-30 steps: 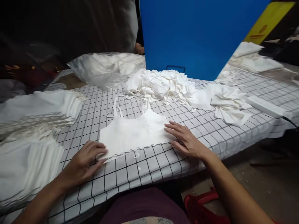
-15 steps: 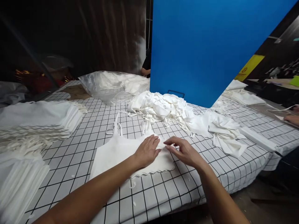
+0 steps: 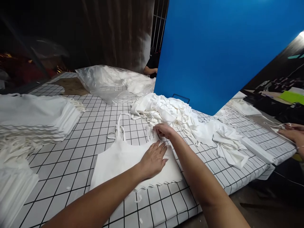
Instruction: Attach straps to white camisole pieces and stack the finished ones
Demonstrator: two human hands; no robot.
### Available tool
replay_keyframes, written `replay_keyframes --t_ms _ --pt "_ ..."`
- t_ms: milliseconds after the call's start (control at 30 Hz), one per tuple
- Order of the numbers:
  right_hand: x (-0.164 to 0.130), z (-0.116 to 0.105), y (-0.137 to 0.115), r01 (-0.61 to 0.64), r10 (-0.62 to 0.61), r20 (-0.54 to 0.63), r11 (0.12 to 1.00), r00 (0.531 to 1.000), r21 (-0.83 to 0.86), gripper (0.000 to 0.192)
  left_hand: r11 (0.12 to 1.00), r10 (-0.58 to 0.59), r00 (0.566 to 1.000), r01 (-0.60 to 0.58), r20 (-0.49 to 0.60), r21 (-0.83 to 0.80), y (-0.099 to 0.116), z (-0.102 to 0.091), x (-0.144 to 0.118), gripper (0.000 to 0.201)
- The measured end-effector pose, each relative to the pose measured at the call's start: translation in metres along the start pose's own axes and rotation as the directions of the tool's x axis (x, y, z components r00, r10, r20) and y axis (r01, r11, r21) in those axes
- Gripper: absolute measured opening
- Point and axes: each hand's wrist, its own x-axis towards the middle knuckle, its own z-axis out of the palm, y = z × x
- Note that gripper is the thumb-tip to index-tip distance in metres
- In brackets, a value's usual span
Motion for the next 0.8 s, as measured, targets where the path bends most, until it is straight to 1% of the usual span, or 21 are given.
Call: replay_keyframes --t_ms 67,133,167,233,300,333,367,400,433,467,500,533,567,600,633,667,700,733,767,800 --pt "-0.007 -0.009 -0.014 0.004 -0.011 0.071 0.995 0.997 0.100 0.013 1.000 -0.003 0.999 0.004 0.032 -0.016 0.000 -0.001 0.001 0.060" --pt "-0.016 -0.021 -0.032 0.042 -0.067 0.105 0.974 0.992 0.224 0.012 1.000 -0.004 0.998 0.006 0.060 -0.027 -0.001 0.000 0.002 0.061" --pt "-0.022 -0.028 -0.041 0.076 -0.113 0.106 0.949 0.988 0.305 0.013 1.000 -0.004 0.998 0.006 0.067 -0.030 -0.001 0.002 0.003 0.061" --pt "-0.037 -0.044 -0.058 0.170 -0.236 0.087 0.871 0.968 0.461 0.018 0.999 -0.004 0.997 0.006 0.071 -0.032 -0.003 0.005 0.003 0.062" --pt "-0.058 -0.059 -0.069 0.282 -0.376 0.069 0.793 0.924 0.541 0.023 0.999 0.000 0.997 0.003 0.074 -0.040 -0.005 0.008 0.003 0.062" --pt "-0.071 -0.065 -0.070 0.341 -0.446 0.078 0.775 0.892 0.532 0.024 0.999 0.001 0.997 0.002 0.079 -0.047 -0.005 0.009 0.003 0.062" --pt "-0.084 -0.070 -0.069 0.403 -0.519 0.108 0.764 0.848 0.504 0.026 0.999 0.003 0.997 0.002 0.080 -0.054 -0.006 0.009 0.003 0.062" --pt "-0.098 -0.074 -0.065 0.457 -0.582 0.173 0.760 0.794 0.462 0.028 0.998 0.002 0.997 0.002 0.071 -0.059 -0.006 0.009 0.003 0.061" --pt "-0.112 -0.076 -0.058 0.495 -0.623 0.280 0.765 0.730 0.412 0.032 0.998 0.000 0.998 0.004 0.055 -0.062 -0.006 0.008 0.003 0.060" --pt "-0.126 -0.076 -0.049 0.510 -0.621 0.425 0.783 0.658 0.355 0.038 0.998 -0.003 0.999 0.005 0.040 -0.065 -0.006 0.007 0.003 0.060" --pt "-0.139 -0.076 -0.039 0.503 -0.564 0.576 0.816 0.592 0.284 0.045 0.998 -0.007 1.000 0.009 0.027 -0.068 -0.005 0.006 0.003 0.060" --pt "-0.150 -0.074 -0.029 0.475 -0.459 0.699 0.859 0.549 0.191 0.051 0.997 -0.010 1.000 0.011 0.022 -0.071 -0.005 0.005 0.003 0.061" --pt "-0.160 -0.072 -0.018 0.435 -0.330 0.771 0.897 0.545 0.077 0.056 0.997 -0.009 1.000 0.011 0.025 -0.072 -0.005 0.003 0.003 0.063" --pt "-0.169 -0.070 -0.008 0.387 -0.209 0.783 0.921 0.586 -0.044 0.058 0.998 -0.006 0.999 0.008 0.034 -0.069 -0.005 0.002 0.004 0.065" --pt "-0.174 -0.069 0.002 0.332 -0.121 0.736 0.932 0.666 -0.148 0.058 0.998 0.000 0.999 0.003 0.039 -0.062 -0.004 0.000 0.004 0.066" --pt "-0.177 -0.067 0.011 0.270 -0.068 0.642 0.937 0.764 -0.222 0.056 0.999 0.006 0.999 -0.004 0.038 -0.052 -0.004 -0.001 0.004 0.067" --pt "-0.178 -0.065 0.019 0.208 -0.048 0.516 0.943 0.856 -0.258 0.053 0.999 0.010 0.999 -0.008 0.036 -0.042 -0.004 -0.003 0.005 0.068" --pt "-0.176 -0.063 0.027 0.153 -0.044 0.378 0.953 0.925 -0.262 0.050 0.999 0.011 0.999 -0.010 0.035 -0.033 -0.003 -0.004 0.005 0.068" --pt "-0.172 -0.061 0.033 0.104 -0.043 0.245 0.964 0.969 -0.246 0.048 1.000 0.007 0.999 -0.007 0.033 -0.026 -0.003 -0.006 0.005 0.068" --pt "-0.167 -0.057 0.039 0.065 -0.032 0.147 0.973 0.989 -0.223 0.047 1.000 0.005 0.999 -0.005 0.034 -0.021 -0.002 -0.007 0.005 0.068"
